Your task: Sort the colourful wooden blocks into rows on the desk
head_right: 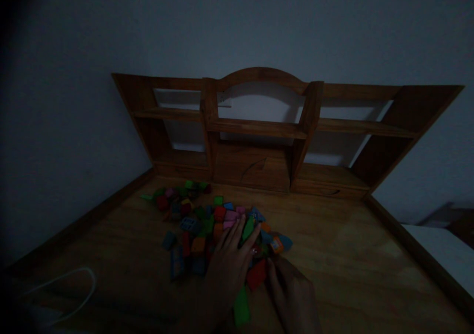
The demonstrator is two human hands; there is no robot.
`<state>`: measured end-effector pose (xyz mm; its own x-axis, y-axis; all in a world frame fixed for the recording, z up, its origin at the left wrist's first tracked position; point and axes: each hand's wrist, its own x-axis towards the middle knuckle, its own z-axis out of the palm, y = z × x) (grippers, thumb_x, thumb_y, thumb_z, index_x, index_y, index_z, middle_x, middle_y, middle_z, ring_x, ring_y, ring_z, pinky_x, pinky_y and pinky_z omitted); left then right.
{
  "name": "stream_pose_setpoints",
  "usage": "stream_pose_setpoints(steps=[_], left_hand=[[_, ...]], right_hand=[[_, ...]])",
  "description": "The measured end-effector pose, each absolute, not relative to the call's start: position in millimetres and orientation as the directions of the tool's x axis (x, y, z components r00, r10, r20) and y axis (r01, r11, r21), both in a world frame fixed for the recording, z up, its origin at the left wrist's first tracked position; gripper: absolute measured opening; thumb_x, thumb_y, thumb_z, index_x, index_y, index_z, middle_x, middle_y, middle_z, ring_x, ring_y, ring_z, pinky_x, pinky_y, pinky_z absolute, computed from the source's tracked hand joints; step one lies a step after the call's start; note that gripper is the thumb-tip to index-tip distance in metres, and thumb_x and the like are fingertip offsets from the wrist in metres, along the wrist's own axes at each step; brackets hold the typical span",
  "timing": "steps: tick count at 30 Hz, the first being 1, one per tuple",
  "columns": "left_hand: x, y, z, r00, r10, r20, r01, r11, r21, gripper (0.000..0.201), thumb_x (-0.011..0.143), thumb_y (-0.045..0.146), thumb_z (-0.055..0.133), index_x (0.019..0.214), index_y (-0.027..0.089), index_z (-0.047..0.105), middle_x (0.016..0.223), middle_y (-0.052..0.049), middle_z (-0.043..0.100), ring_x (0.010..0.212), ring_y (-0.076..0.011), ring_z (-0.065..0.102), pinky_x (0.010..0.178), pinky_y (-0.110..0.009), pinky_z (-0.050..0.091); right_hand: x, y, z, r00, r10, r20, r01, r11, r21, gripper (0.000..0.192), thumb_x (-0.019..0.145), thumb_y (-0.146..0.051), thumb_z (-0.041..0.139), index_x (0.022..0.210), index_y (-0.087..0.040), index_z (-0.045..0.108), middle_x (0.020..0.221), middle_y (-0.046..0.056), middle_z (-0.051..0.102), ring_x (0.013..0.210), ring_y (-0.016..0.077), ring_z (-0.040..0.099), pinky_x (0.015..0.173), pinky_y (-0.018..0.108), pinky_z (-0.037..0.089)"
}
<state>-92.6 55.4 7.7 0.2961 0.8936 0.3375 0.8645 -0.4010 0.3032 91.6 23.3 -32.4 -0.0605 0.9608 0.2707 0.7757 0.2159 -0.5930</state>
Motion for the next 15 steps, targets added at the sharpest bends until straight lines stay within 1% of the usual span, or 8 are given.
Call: stream_pose_setpoints(steps=[3,5,7,10,13,15], left_hand=[[-96.0,48.7,3.7,0.284,0.885,0.368,0.848,-0.411,0.333,0.064,0.1,0.034,0.047,0.159,0.038,0.021,0.169,-0.006,0.014,0.154,-0.0305,0.021,0.118,-0.056,0.04],[-98.6,43.7,0.4,0.295,0.882,0.368,0.842,-0.422,0.336,0.064,0.101,0.039,0.043,0.16,0.036,0.018,0.169,-0.004,0.011,0.155,-0.0301,0.019,0.12,-0.057,0.037],[-100.3,39.7,-3.5,0.303,0.885,0.353,0.84,-0.423,0.339,0.066,0.101,0.041,0.041,0.161,0.032,0.013,0.169,-0.004,0.012,0.155,-0.0297,0.019,0.121,-0.057,0.036],[-101.1,37.8,-9.2,0.286,0.895,0.343,0.844,-0.405,0.352,0.069,0.102,0.039,0.041,0.161,0.029,0.008,0.168,-0.005,0.016,0.154,-0.028,0.024,0.12,-0.054,0.039],[-101.9,40.7,-13.2,0.275,0.896,0.348,0.851,-0.395,0.345,0.065,0.103,0.035,0.038,0.161,0.03,0.009,0.167,-0.004,0.019,0.153,-0.026,0.027,0.12,-0.052,0.039],[-102.3,43.9,-14.9,0.282,0.893,0.35,0.854,-0.4,0.333,0.063,0.103,0.036,0.036,0.161,0.03,0.011,0.168,-0.003,0.017,0.153,-0.0254,0.025,0.121,-0.052,0.037]], right_hand=[[91.6,24.1,-33.7,-0.053,0.967,0.248,0.769,0.198,-0.608,0.047,0.105,-0.05,0.038,0.111,-0.019,0.073,0.109,0.012,0.078,0.091,0.0253,0.077,0.079,0.032,0.06],[91.8,24.1,-34.5,-0.049,0.97,0.239,0.765,0.191,-0.616,0.045,0.105,-0.05,0.038,0.109,-0.02,0.072,0.108,0.011,0.078,0.09,0.0254,0.077,0.079,0.033,0.059],[92.1,23.7,-34.6,-0.05,0.972,0.231,0.761,0.187,-0.622,0.044,0.105,-0.049,0.039,0.107,-0.02,0.072,0.107,0.011,0.078,0.089,0.0255,0.077,0.078,0.033,0.059],[92.7,22.8,-33.8,-0.058,0.976,0.212,0.756,0.181,-0.629,0.042,0.105,-0.047,0.039,0.112,-0.02,0.071,0.111,0.011,0.077,0.092,0.0254,0.076,0.08,0.033,0.058],[93.5,22.8,-34.1,-0.06,0.975,0.215,0.752,0.185,-0.632,0.042,0.106,-0.047,0.039,0.115,-0.021,0.071,0.112,0.01,0.077,0.094,0.025,0.076,0.082,0.033,0.057],[93.9,23.4,-35.2,-0.061,0.974,0.22,0.748,0.19,-0.635,0.044,0.106,-0.047,0.038,0.114,-0.02,0.071,0.111,0.011,0.077,0.094,0.0249,0.076,0.082,0.033,0.057]])
